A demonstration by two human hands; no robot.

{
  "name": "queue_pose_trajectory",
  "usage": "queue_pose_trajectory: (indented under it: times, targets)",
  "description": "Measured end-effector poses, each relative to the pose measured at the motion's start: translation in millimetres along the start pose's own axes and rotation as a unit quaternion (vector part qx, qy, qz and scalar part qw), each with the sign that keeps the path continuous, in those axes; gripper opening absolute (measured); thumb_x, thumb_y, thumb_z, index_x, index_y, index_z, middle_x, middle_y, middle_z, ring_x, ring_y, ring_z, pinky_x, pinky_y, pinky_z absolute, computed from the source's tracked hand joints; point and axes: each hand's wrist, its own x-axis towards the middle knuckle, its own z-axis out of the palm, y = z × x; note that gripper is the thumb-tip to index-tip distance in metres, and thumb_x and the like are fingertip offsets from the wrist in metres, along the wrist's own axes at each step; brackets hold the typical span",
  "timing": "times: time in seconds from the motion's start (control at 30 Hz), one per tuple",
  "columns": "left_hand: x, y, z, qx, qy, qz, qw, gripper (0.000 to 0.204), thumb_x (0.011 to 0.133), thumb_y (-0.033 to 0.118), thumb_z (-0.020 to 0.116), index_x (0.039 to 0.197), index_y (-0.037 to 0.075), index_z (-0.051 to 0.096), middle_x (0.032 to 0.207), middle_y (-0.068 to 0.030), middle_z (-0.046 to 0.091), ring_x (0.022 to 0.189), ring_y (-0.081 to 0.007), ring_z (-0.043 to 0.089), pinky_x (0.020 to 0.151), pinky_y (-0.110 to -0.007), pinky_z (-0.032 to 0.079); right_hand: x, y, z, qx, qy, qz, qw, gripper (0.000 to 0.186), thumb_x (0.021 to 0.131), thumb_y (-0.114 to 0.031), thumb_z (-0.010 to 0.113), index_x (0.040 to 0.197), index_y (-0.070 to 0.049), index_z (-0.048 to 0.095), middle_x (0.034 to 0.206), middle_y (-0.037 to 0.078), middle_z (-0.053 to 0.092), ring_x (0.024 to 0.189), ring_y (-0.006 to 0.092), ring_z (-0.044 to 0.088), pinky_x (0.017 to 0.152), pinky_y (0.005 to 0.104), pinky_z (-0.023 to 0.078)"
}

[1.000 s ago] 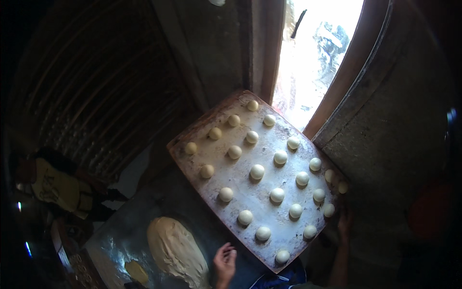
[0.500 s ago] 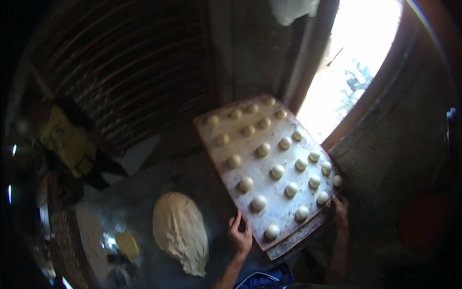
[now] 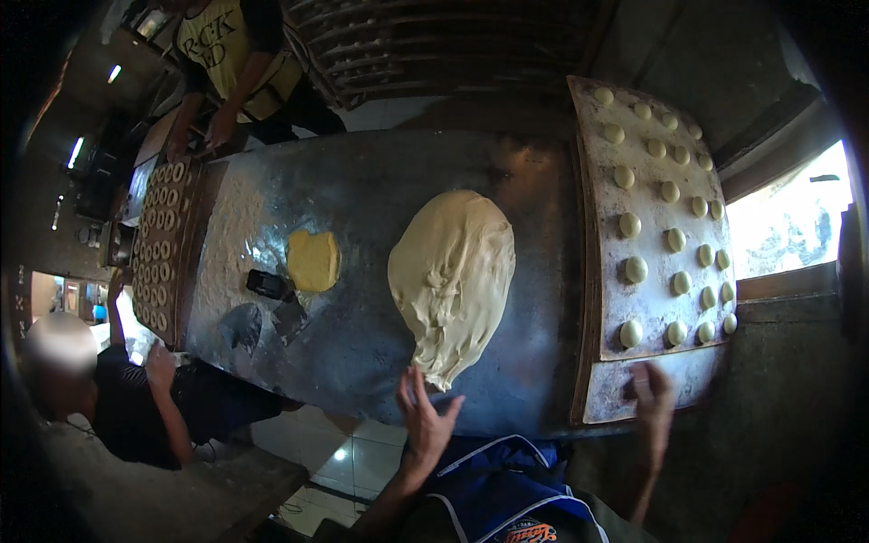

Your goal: The person tears small pieces of dough from a large mass on a metal table, rolls them into balls by hand, and places them onto a wooden board. Another person is visible in the background working with dough as well.

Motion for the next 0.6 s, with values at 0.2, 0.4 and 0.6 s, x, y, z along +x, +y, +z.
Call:
queue_pose_trajectory:
  times: [0.2,0.4,0.6]
  targets:
    - [13.6,-68.0,17.5,-0.081,-0.051,0.115,0.989,0.043,0.079,0.000,0.075,0.121,-0.001,0.066,0.112,-0.0161,0.064,0.103,-0.0338,0.063,0.086,-0.042,0.054,-82.7,7.7,192.5,0.126,-0.393,0.108,0.905,0.041,0.107,-0.031,0.054,0.120,0.007,0.061,0.102,0.011,0.070,0.090,0.0187,0.067,0.082,0.0344,0.055]
    - [0.2,-50.6,-46.8,-0.110,-0.139,0.172,0.969,0.043,0.088,0.000,0.066,0.129,-0.007,0.057,0.118,-0.0207,0.064,0.109,-0.0359,0.064,0.093,-0.043,0.054,-82.8,35.9,273.7,0.377,-0.390,0.343,0.767,0.043,0.105,-0.040,0.055,0.116,0.002,0.062,0.106,0.011,0.067,0.095,0.0210,0.065,0.085,0.0339,0.054]
    - [6.9,-51.6,-124.4,-0.293,-0.383,-0.222,0.848,0.056,0.100,0.033,0.063,0.136,-0.007,0.048,0.108,-0.0186,0.072,0.100,-0.0279,0.071,0.093,-0.042,0.054,-110.5,44.1,283.2,0.186,-0.336,0.199,0.901,0.037,0.104,-0.038,0.058,0.102,-0.002,0.065,0.083,0.003,0.065,0.073,0.0134,0.061,0.062,0.0315,0.045]
